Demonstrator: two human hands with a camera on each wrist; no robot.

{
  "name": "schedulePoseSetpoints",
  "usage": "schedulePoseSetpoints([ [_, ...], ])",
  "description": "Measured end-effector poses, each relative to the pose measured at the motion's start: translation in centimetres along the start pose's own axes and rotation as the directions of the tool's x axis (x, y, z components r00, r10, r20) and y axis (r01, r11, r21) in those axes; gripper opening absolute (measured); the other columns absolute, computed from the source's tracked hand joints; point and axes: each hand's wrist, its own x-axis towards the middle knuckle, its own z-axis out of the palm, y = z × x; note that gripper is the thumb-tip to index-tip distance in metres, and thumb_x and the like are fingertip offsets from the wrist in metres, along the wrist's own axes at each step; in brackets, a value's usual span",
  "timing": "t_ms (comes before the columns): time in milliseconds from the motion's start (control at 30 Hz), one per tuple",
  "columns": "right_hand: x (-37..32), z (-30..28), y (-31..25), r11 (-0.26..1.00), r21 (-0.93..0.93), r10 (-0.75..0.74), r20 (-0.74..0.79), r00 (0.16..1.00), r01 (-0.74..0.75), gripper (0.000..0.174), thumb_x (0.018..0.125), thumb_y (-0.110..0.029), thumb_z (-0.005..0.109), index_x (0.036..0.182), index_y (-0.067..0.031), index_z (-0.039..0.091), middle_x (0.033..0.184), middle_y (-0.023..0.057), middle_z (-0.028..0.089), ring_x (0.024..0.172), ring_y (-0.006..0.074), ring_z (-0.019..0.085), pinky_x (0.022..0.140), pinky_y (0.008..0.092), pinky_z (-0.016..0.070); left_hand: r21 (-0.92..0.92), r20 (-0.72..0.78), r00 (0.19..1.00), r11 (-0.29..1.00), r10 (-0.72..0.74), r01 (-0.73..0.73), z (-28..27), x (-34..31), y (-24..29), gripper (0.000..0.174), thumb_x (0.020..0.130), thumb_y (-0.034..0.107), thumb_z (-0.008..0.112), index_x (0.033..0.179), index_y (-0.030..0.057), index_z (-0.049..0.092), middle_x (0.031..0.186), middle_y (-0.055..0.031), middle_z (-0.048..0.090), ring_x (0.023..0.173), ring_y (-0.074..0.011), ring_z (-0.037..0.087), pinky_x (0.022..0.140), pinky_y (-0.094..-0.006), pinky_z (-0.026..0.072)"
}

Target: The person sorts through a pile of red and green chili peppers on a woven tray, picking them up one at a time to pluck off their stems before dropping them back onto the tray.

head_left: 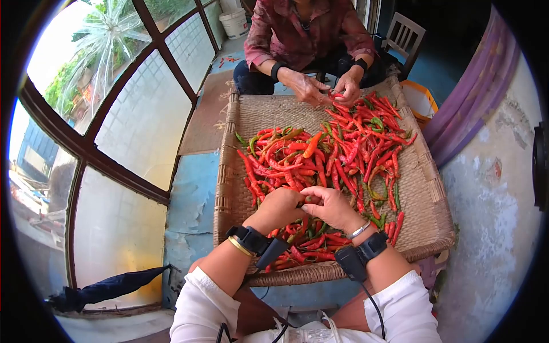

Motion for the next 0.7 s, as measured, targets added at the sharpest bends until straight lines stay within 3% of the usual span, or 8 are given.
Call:
schedulePoseSetpoints([
  [100, -0.2, 0.0, -0.3, 0.997, -0.03, 0.072, -0.048, 0.996, -0.074, 0.025, 0.073, -0.015, 0.063, 0.094, -0.003, 0.06, 0.073, 0.0077, 0.061, 0.067, 0.0138, 0.058, 0.062, 0.0279, 0.0454, -0.007, -0.056, 0.998, 1.0, -0.011, 0.011, -0.1, -0.1, 0.7, 0.025, 0.066, 0.025, 0.065, 0.08, 0.0044, 0.063, 0.069, -0.0162, 0.059, 0.067, -0.0323, 0.058, 0.06, -0.0407, 0.0458],
  [200, 0.4, -0.8, -0.1, 0.989, -0.144, -0.042, -0.11, 0.993, 0.026, 0.02, 0.074, -0.017, 0.062, 0.086, -0.0017, 0.06, 0.07, 0.0086, 0.061, 0.065, 0.0136, 0.057, 0.061, 0.0284, 0.0451, -0.114, -0.092, 0.995, 0.993, 0.032, -0.043, 0.3, -0.2, 0.7, 0.026, 0.066, 0.027, 0.067, 0.078, 0.0046, 0.063, 0.068, -0.0157, 0.06, 0.066, -0.0326, 0.058, 0.061, -0.0401, 0.0462],
  [300, 0.4, -3.3, -1.7, 0.971, 0.065, 0.24, -0.183, 0.953, -0.232, 0.016, 0.077, -0.018, 0.061, 0.079, -0.0021, 0.061, 0.063, 0.0038, 0.058, 0.052, 0.0093, 0.053, 0.047, 0.0245, 0.0431, -0.241, -0.09, 0.995, 0.969, 0.033, -0.054, -0.3, -0.1, 0.4, 0.02, 0.068, 0.02, 0.067, 0.078, 0.0037, 0.062, 0.068, -0.0141, 0.06, 0.064, -0.0286, 0.06, 0.059, -0.0359, 0.0466],
  [400, 0.6, -6.1, -1.2, 0.877, 0.473, 0.303, -0.404, 0.863, -0.087, 0.022, 0.083, -0.017, 0.056, 0.098, -0.0011, 0.054, 0.07, 0.0038, 0.057, 0.054, 0.007, 0.054, 0.044, 0.0196, 0.0436, -0.329, -0.156, 0.988, 0.943, 0.007, -0.059, -0.6, -0.2, 0.0, 0.014, 0.072, 0.012, 0.065, 0.081, 0.0025, 0.061, 0.064, -0.0104, 0.06, 0.058, -0.0186, 0.059, 0.054, -0.0296, 0.0452],
  [500, 0.7, -6.4, -0.4, 0.701, 0.688, 0.379, -0.583, 0.719, 0.188, 0.039, 0.085, -0.02, 0.053, 0.116, 0.0026, 0.042, 0.081, 0.0068, 0.059, 0.065, 0.0103, 0.058, 0.051, 0.0223, 0.0476, -0.668, -0.074, 0.979, 0.738, -0.187, 0.091, -1.8, -0.2, 0.4, 0.009, 0.084, 0.013, 0.057, 0.086, 0.0042, 0.058, 0.071, 0.0003, 0.059, 0.056, -0.005, 0.053, 0.05, -0.0193, 0.042],
  [533, 0.6, -6.2, -0.2, 0.702, 0.687, 0.38, -0.583, 0.718, 0.187, 0.039, 0.085, -0.02, 0.053, 0.116, 0.0026, 0.042, 0.081, 0.0068, 0.059, 0.065, 0.0103, 0.058, 0.051, 0.0223, 0.0476, -0.669, -0.074, 0.98, 0.738, -0.187, 0.091, -2.0, -0.1, 0.4, 0.009, 0.084, 0.013, 0.057, 0.086, 0.0042, 0.058, 0.071, 0.0003, 0.059, 0.056, -0.005, 0.053, 0.05, -0.0193, 0.042],
  [600, 0.4, -5.6, -0.1, 0.681, 0.731, 0.446, -0.365, 0.818, -0.045, 0.042, 0.086, -0.023, 0.052, 0.118, 0.002, 0.043, 0.082, 0.007, 0.06, 0.066, 0.0114, 0.058, 0.053, 0.0237, 0.048, -0.907, -0.092, 0.967, 0.421, -0.239, 0.018, -2.4, 0.0, 0.5, 0.01, 0.087, 0.014, 0.051, 0.092, 0.0061, 0.056, 0.074, -0.0005, 0.06, 0.054, -0.0044, 0.05, 0.05, -0.0182, 0.0428],
  [700, 0.6, -3.5, -1.2, 0.871, 0.483, 0.217, -0.216, 0.952, -0.089, 0.037, 0.086, -0.028, 0.053, 0.109, 0.0002, 0.053, 0.087, 0.0043, 0.06, 0.078, 0.008, 0.055, 0.066, 0.023, 0.0449, -0.943, -0.084, 0.961, 0.332, -0.264, 0.008, -3.1, -0.3, 1.1, 0.015, 0.091, 0.018, 0.044, 0.094, 0.0068, 0.054, 0.079, -0.0015, 0.06, 0.053, -0.0047, 0.048, 0.051, -0.0184, 0.0431],
])
